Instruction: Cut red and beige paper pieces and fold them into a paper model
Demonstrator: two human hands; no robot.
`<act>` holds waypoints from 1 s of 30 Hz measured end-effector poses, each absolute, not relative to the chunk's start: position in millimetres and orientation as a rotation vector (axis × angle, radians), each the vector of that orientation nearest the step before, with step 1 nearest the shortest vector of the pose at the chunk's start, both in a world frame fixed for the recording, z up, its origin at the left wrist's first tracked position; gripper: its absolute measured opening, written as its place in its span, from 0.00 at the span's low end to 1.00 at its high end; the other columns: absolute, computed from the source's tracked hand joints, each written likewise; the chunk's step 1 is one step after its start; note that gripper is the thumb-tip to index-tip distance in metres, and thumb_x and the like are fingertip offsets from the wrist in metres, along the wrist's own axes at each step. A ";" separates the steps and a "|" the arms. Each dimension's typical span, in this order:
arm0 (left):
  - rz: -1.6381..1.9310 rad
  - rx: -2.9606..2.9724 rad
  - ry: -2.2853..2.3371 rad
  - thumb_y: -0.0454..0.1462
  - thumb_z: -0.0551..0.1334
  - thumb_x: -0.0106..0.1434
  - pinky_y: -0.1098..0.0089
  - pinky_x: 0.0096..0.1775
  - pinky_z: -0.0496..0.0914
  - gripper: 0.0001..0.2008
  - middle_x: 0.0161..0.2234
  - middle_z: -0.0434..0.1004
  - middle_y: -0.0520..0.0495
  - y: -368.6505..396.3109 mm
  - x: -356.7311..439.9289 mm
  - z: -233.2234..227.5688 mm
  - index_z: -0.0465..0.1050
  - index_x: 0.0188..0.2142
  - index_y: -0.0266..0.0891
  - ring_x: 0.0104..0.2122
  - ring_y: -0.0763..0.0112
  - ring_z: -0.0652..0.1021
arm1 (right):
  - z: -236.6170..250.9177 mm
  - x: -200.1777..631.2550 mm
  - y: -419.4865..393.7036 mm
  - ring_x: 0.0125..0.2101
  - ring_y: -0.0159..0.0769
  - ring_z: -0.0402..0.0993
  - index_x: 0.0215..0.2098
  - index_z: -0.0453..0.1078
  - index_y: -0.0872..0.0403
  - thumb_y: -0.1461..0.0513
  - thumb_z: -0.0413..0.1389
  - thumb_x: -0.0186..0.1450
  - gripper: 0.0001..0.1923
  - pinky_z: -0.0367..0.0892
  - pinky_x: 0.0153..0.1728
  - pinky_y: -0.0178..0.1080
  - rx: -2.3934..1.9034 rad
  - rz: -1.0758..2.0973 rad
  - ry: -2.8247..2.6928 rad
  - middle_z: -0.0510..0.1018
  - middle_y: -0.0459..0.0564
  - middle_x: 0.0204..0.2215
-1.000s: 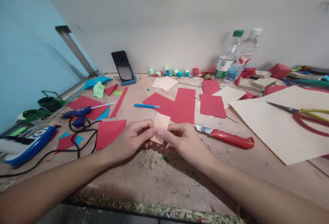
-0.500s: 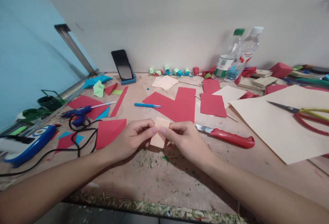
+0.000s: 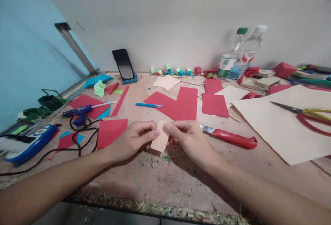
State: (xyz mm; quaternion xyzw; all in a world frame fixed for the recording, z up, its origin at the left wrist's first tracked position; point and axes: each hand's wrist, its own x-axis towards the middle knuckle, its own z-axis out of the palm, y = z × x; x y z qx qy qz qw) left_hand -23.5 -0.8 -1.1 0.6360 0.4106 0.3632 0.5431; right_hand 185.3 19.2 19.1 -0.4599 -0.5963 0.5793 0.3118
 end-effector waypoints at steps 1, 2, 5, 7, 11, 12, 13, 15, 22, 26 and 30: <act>0.862 1.508 0.977 0.45 0.61 0.73 0.71 0.28 0.59 0.19 0.23 0.65 0.55 -1.2 -23.7 -0.7 0.68 0.28 0.38 0.24 0.75 0.66 | 19.1 185.1 19.3 0.18 0.29 0.53 0.18 0.67 0.51 0.41 0.63 0.63 0.28 0.52 0.23 0.38 -1.210 1.511 -1.588 0.62 0.42 0.15; 0.863 1.509 0.979 0.45 0.61 0.73 0.72 0.28 0.59 0.18 0.23 0.66 0.55 -1.6 -23.9 -0.2 0.68 0.28 0.38 0.24 0.76 0.66 | 19.5 184.8 19.4 0.19 0.29 0.55 0.18 0.68 0.52 0.42 0.63 0.63 0.28 0.53 0.23 0.38 -1.203 1.498 -1.600 0.63 0.42 0.16; 0.864 1.535 0.980 0.45 0.61 0.73 0.72 0.27 0.58 0.19 0.22 0.64 0.56 -2.4 -24.4 2.0 0.67 0.28 0.38 0.23 0.76 0.65 | 21.6 183.4 19.6 0.22 0.31 0.62 0.22 0.73 0.53 0.44 0.64 0.63 0.24 0.56 0.25 0.36 -1.165 1.510 -1.608 0.69 0.44 0.19; 0.849 1.574 0.982 0.44 0.60 0.73 0.72 0.27 0.57 0.19 0.22 0.64 0.56 -2.2 -24.2 3.8 0.66 0.27 0.39 0.23 0.76 0.65 | 22.9 182.8 20.0 0.24 0.32 0.65 0.25 0.76 0.54 0.46 0.66 0.62 0.21 0.58 0.26 0.36 -1.142 1.538 -1.616 0.72 0.45 0.21; 0.803 1.642 0.987 0.44 0.60 0.73 0.71 0.29 0.58 0.20 0.22 0.64 0.56 -1.3 -23.3 7.3 0.65 0.26 0.39 0.24 0.76 0.64 | 22.4 183.1 21.3 0.23 0.29 0.60 0.22 0.74 0.55 0.49 0.66 0.63 0.20 0.55 0.25 0.35 -1.138 1.529 -1.630 0.69 0.43 0.19; 0.799 1.645 0.995 0.44 0.59 0.73 0.71 0.29 0.58 0.20 0.23 0.63 0.56 -1.3 -23.4 8.0 0.64 0.26 0.39 0.24 0.75 0.64 | 22.1 183.3 21.7 0.23 0.28 0.59 0.22 0.74 0.55 0.50 0.65 0.63 0.20 0.54 0.25 0.35 -1.137 1.525 -1.626 0.68 0.42 0.19; 0.797 1.650 1.007 0.45 0.59 0.73 0.71 0.29 0.58 0.20 0.23 0.63 0.56 -1.3 -23.6 8.5 0.64 0.26 0.39 0.25 0.75 0.64 | 22.0 183.5 22.3 0.22 0.28 0.59 0.21 0.74 0.55 0.50 0.65 0.63 0.20 0.54 0.24 0.35 -1.133 1.523 -1.623 0.68 0.42 0.19; 0.790 1.702 1.026 0.44 0.59 0.74 0.71 0.30 0.58 0.20 0.23 0.62 0.57 -1.5 -24.4 9.0 0.63 0.26 0.39 0.25 0.75 0.64 | 22.2 183.8 23.6 0.23 0.29 0.62 0.22 0.75 0.54 0.52 0.65 0.63 0.18 0.56 0.26 0.35 -1.121 1.512 -1.630 0.70 0.43 0.20; 0.701 1.933 0.998 0.41 0.57 0.74 0.71 0.31 0.58 0.17 0.24 0.60 0.57 0.4 -25.9 6.4 0.63 0.27 0.39 0.26 0.76 0.63 | 19.9 186.2 27.3 0.27 0.33 0.70 0.27 0.80 0.54 0.54 0.64 0.63 0.13 0.63 0.30 0.36 -1.104 1.460 -1.700 0.79 0.46 0.24; 0.704 1.887 1.010 0.42 0.57 0.74 0.71 0.30 0.58 0.17 0.24 0.60 0.57 -0.2 -25.5 6.5 0.66 0.28 0.39 0.25 0.76 0.63 | 16.4 187.3 27.1 0.28 0.34 0.73 0.29 0.81 0.54 0.54 0.64 0.63 0.12 0.66 0.31 0.36 -1.125 1.389 -1.716 0.82 0.48 0.26; 0.715 1.815 0.998 0.44 0.57 0.74 0.71 0.30 0.58 0.18 0.24 0.62 0.57 -1.3 -25.2 6.3 0.66 0.28 0.39 0.25 0.76 0.64 | 15.2 186.6 26.4 0.29 0.35 0.74 0.29 0.81 0.54 0.53 0.63 0.64 0.13 0.68 0.31 0.36 -1.118 1.349 -1.731 0.83 0.49 0.27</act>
